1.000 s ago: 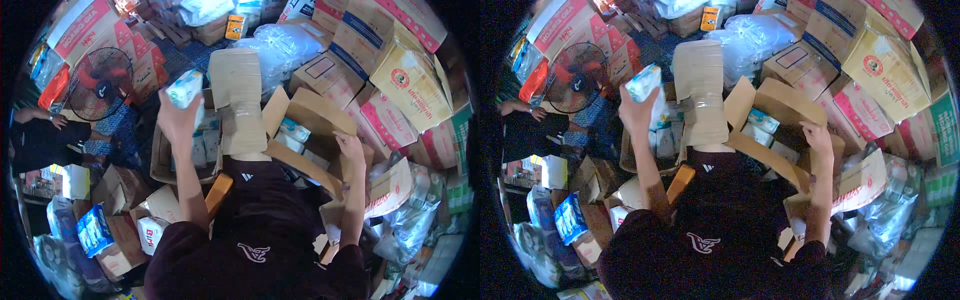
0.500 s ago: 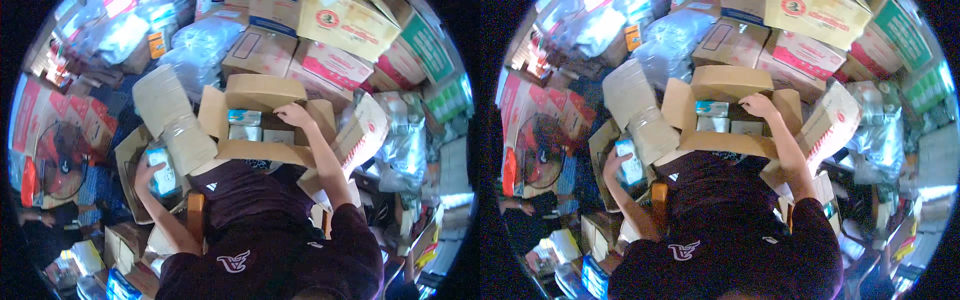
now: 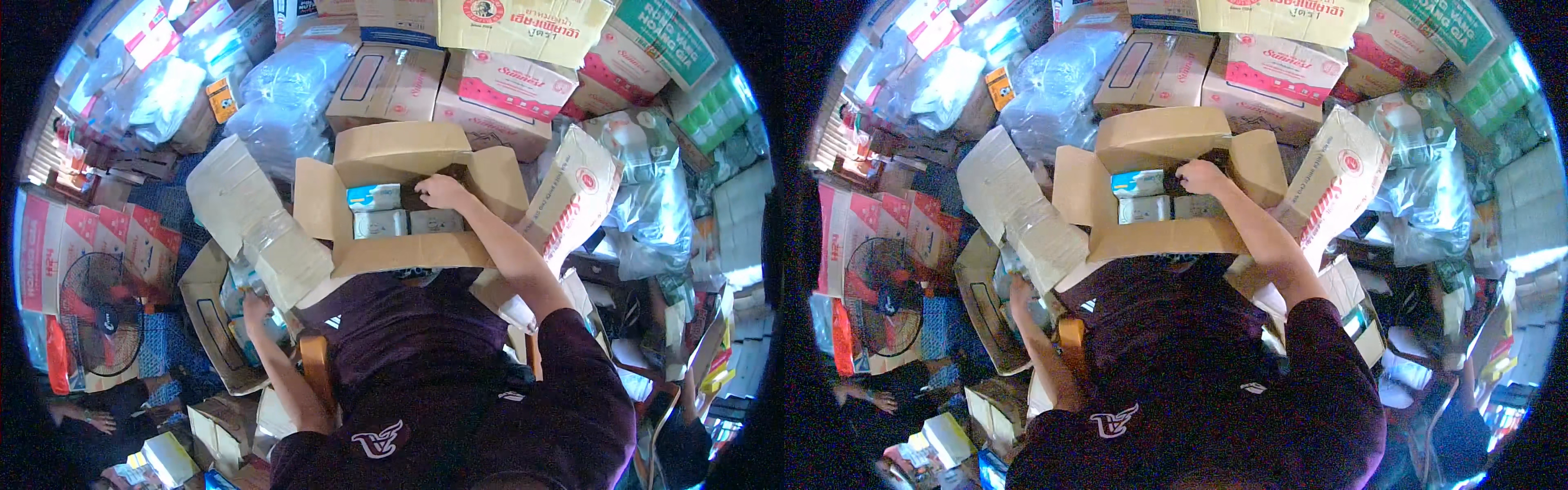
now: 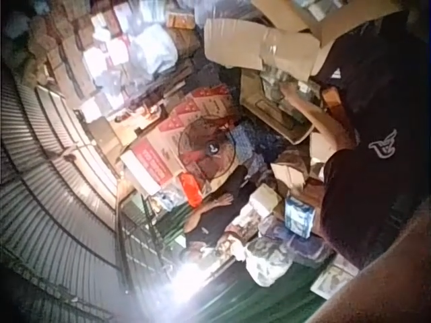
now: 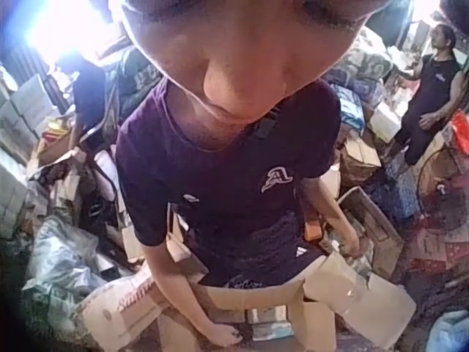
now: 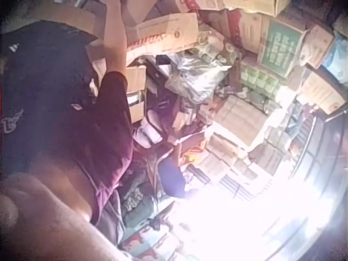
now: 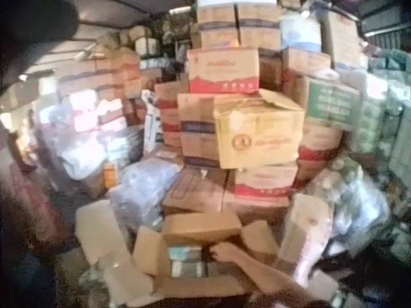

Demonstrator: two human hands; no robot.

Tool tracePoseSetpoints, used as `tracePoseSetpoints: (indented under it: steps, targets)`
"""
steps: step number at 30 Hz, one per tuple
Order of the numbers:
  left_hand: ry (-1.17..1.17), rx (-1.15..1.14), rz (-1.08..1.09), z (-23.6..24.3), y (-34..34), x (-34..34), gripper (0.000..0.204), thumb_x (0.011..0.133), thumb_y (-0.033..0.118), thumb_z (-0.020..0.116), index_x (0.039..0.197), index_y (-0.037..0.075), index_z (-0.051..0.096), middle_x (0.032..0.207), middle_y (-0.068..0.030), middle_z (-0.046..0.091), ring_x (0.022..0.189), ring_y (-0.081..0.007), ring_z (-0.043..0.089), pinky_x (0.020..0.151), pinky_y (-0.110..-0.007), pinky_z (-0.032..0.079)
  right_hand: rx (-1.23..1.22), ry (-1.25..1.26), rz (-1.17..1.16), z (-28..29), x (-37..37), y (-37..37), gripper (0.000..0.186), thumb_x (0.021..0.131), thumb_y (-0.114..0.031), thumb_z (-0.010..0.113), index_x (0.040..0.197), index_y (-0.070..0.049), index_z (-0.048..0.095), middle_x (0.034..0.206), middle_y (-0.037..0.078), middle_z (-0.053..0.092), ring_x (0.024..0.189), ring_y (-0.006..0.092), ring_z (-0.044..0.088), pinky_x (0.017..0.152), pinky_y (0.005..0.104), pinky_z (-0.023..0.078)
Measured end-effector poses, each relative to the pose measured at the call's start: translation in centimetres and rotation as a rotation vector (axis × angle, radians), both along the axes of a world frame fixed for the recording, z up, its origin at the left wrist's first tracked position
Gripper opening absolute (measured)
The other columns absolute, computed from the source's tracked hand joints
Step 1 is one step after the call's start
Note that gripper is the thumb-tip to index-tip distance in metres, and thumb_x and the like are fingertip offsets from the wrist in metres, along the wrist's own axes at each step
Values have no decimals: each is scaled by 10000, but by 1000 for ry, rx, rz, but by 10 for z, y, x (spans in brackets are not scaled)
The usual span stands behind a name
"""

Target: Unpacking items from cardboard boxes and organizing them into stacks or other containers.

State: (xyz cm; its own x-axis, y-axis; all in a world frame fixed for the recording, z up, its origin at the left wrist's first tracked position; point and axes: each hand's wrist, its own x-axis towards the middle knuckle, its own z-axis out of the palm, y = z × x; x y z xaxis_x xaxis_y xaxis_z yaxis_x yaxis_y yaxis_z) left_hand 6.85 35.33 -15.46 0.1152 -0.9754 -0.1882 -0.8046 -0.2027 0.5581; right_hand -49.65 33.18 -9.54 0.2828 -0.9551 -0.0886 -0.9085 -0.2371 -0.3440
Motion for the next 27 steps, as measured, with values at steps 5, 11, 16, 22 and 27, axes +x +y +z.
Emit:
tracePoseSetpoints:
  steps: [5,11,16,22,27]
  targets:
    - [-77,-10,67,31,3,-19,402,801,330,557,990,-24,538,928,-261,569,841,-432,556,699,-471,460,2,15,-31,-17,29,-22,511,755,-214,566,1216,-37,431,1048,222,569,947,335,568,810,427,461]
    - [85,-98,258,95,-16,-24,336,854,313,509,982,14,593,969,-211,588,835,-320,607,659,-394,493,99,314,52,-39,58,-40,629,766,-202,525,1308,12,287,1107,253,529,722,322,626,626,411,511]
    - [898,-324,325,166,-8,-40,350,900,264,463,1054,-39,547,1035,-135,581,895,-215,594,720,-297,495,104,285,130,-55,66,-69,490,761,-211,538,1186,16,449,967,206,596,677,302,630,599,407,513]
    - [982,-485,265,234,3,-90,338,917,222,413,1137,-23,493,1144,-143,525,1052,-245,534,871,-355,458,-267,413,45,-68,86,-69,433,621,-214,653,983,10,572,770,183,618,697,315,623,603,386,511]
    - [1251,-359,256,252,7,-110,278,904,231,448,1065,15,516,1041,-112,550,973,-232,551,864,-345,450,24,255,118,-48,78,-63,273,552,-207,618,745,-15,638,713,187,611,708,317,619,617,378,503]
